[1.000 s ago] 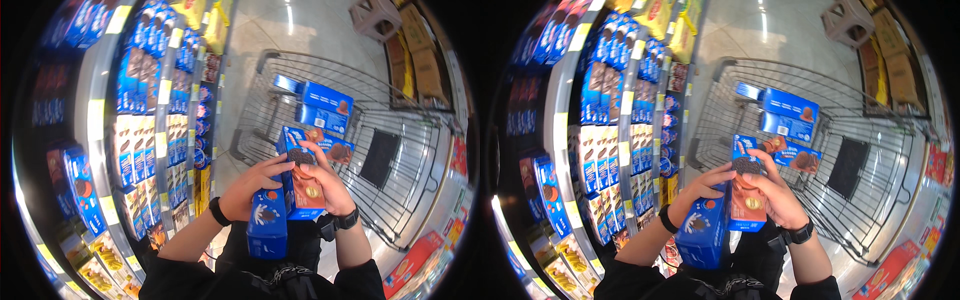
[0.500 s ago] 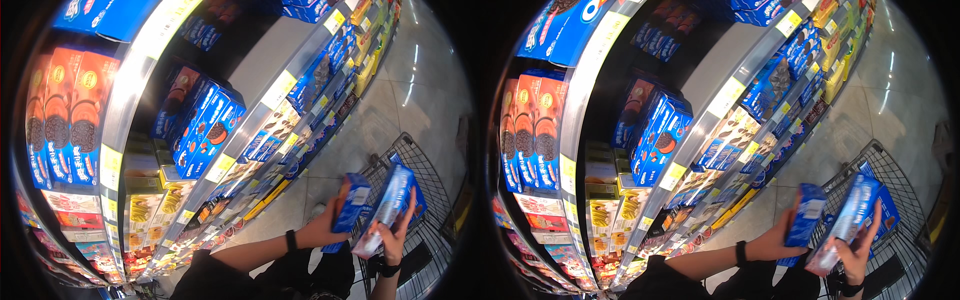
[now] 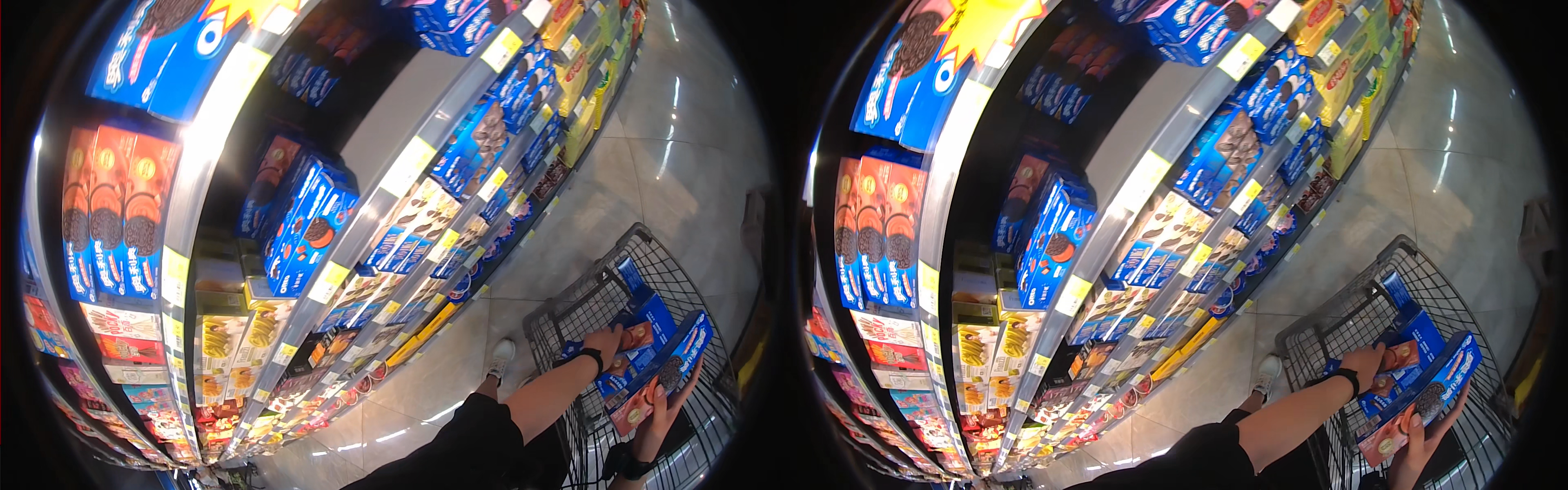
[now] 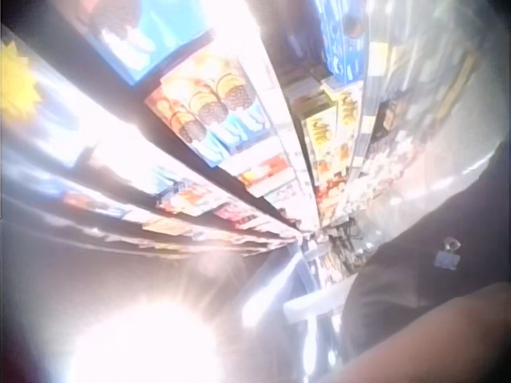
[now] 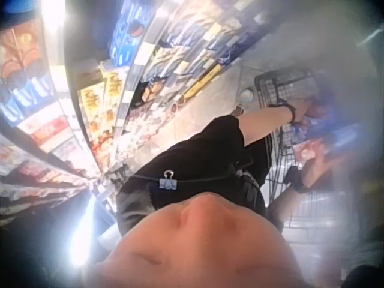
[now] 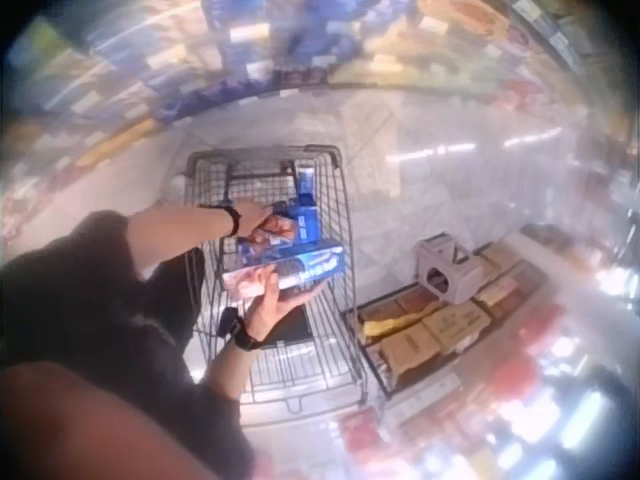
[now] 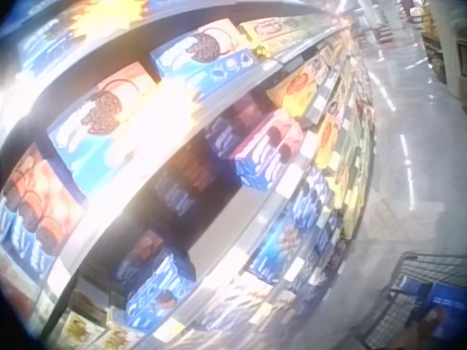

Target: Selecting and picking up multiple boxes of Oreo cookies from supermarket shelves and placing them into a shopping cart.

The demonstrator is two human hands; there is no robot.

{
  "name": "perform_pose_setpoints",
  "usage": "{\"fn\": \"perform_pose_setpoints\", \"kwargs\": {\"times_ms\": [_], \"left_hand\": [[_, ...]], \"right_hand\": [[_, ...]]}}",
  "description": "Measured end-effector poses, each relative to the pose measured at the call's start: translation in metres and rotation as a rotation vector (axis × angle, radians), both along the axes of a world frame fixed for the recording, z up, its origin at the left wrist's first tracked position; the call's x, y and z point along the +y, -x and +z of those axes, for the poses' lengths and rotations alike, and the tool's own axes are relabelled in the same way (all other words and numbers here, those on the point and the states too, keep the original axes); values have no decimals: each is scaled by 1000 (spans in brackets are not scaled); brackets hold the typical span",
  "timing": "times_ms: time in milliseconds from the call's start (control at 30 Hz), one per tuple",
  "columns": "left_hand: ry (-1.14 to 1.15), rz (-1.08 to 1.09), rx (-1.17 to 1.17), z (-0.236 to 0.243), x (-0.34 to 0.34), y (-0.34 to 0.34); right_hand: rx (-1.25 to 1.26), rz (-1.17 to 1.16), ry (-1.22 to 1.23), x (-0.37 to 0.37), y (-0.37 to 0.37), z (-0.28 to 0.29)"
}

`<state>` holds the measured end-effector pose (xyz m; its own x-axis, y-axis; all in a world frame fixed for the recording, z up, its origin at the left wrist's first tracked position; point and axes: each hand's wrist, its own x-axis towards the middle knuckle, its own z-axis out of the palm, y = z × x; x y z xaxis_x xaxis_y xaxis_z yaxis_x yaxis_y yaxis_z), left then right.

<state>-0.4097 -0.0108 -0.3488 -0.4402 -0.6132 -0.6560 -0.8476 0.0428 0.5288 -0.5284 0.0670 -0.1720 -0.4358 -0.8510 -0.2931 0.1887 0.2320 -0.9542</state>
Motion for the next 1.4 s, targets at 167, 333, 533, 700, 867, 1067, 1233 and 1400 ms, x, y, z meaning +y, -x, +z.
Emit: {"fn": "perform_pose_setpoints", "kwargs": {"times_ms": [167, 333, 533, 700, 867, 1067, 1233, 1400], "left_hand": [[-29, 15, -87, -23, 27, 5], [-572, 817, 1007, 46, 9, -29], [-760, 1159, 1165, 163, -38, -97], [-529, 1172, 1096, 192, -49, -124], [-624, 1401, 1066, 198, -59, -144], [-858, 1370, 1193, 175, -69, -175], [-781, 1381, 1228, 180, -72, -185], [-360, 1342, 1149, 206, -75, -205]], "right_hand": [[-176, 44, -85, 16, 26, 0], [-311, 213, -137, -19, 22, 2], [-498, 490, -49, -63, -26, 3], [-430, 582, -103, -78, -68, 24], [-599, 566, 12, -85, -101, 36], [-721, 494, -56, -95, -136, 59], [-758, 407, -108, -97, -144, 52], [-624, 428, -129, -89, -139, 46]]}}
